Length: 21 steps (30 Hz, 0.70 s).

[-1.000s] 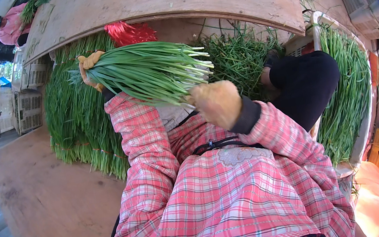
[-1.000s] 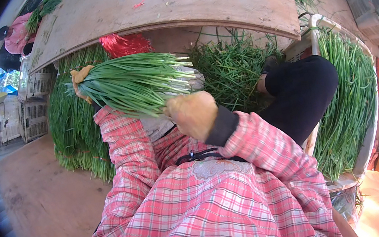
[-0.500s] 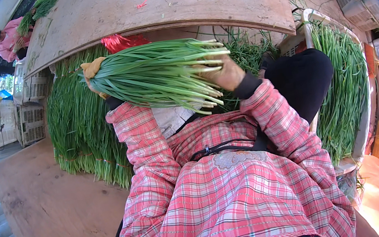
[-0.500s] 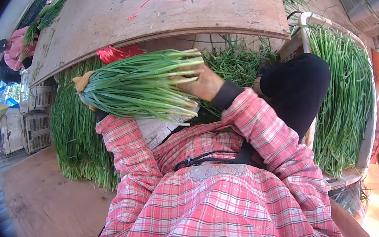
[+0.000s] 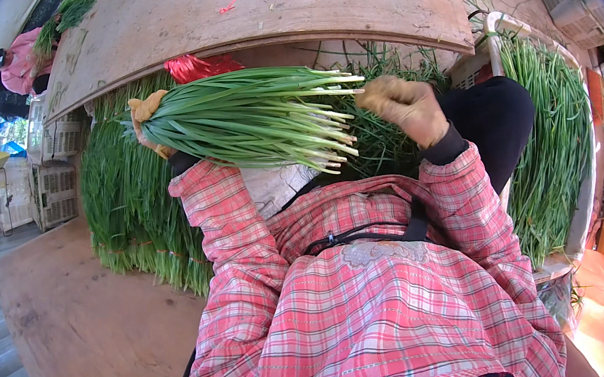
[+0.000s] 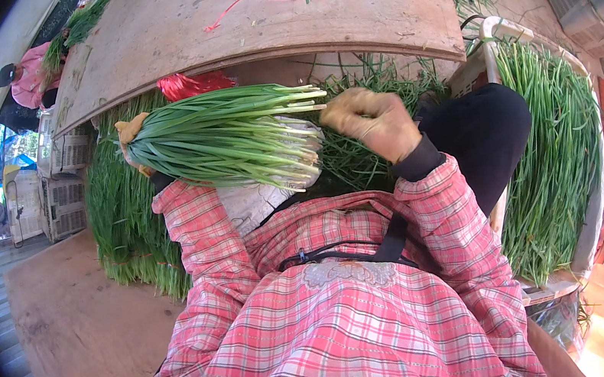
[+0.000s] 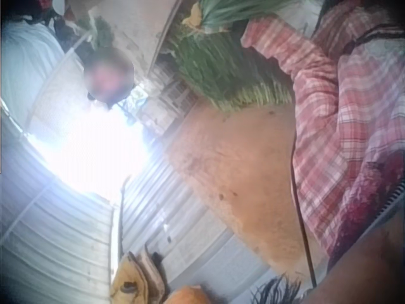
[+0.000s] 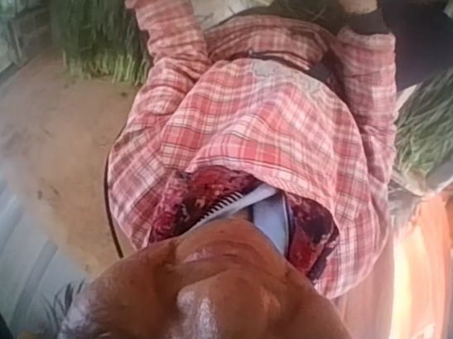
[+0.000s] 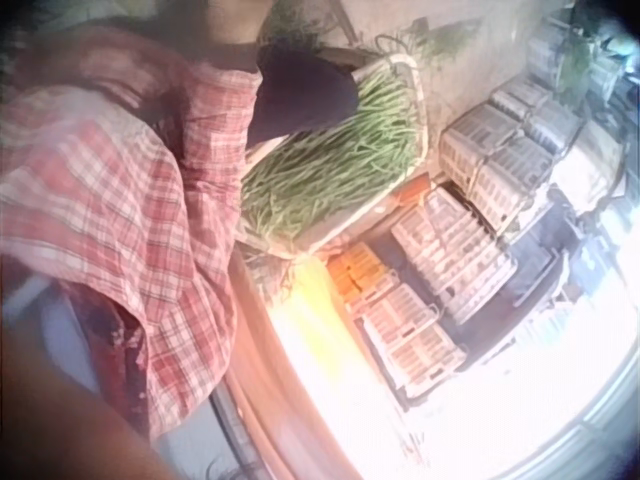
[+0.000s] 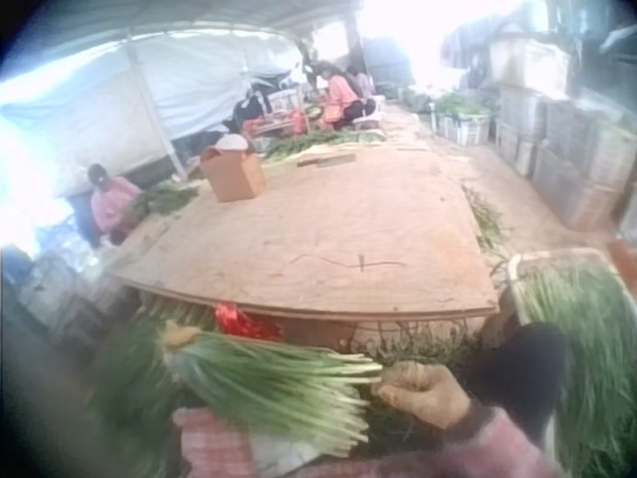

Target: The person organizes bundles of green garlic shoots by hand, removing damaged leaves and evening out the stems before placing them into a crate.

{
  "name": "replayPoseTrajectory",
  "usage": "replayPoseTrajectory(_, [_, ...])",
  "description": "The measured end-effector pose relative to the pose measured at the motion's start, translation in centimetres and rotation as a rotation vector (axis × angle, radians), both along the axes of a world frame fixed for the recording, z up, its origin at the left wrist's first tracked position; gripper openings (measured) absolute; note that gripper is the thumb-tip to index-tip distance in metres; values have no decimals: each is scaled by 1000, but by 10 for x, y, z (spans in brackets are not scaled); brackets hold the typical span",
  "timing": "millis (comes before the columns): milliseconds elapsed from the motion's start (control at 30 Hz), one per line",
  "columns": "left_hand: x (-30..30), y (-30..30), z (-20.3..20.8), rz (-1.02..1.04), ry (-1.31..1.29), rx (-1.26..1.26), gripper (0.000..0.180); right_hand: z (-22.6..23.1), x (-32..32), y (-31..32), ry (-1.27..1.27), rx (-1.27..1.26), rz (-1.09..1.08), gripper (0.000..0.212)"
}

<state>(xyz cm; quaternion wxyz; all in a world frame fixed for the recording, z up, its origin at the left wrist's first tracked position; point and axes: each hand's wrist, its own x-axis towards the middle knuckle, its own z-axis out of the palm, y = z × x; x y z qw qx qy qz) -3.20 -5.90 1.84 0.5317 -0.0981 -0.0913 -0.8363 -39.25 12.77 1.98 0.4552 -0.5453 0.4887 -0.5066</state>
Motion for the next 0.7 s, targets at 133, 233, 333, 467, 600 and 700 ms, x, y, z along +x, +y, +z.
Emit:
replayPoseTrajectory(133, [-1,-1,-4,-22,-66,-6,33,-1,34,-9,378,-192,49,41])
replayPoseTrajectory(233, [-22,-2,3,129,-65,-97,31,-6,58,-29,74,148,82,36])
replayPoseTrajectory(333, [-30,1,11,167,-46,-186,26,3,63,-33,-209,298,89,25])
replayPoseTrajectory(467, [-41,13,20,198,-74,-106,28,2,61,-34,-429,349,13,21])
replayPoseTrajectory(600, [-49,20,19,227,-56,-140,17,7,64,-31,-836,454,117,20])
replayPoseTrajectory(700, [-46,19,19,210,-55,-199,18,-6,60,-31,-847,485,142,16])
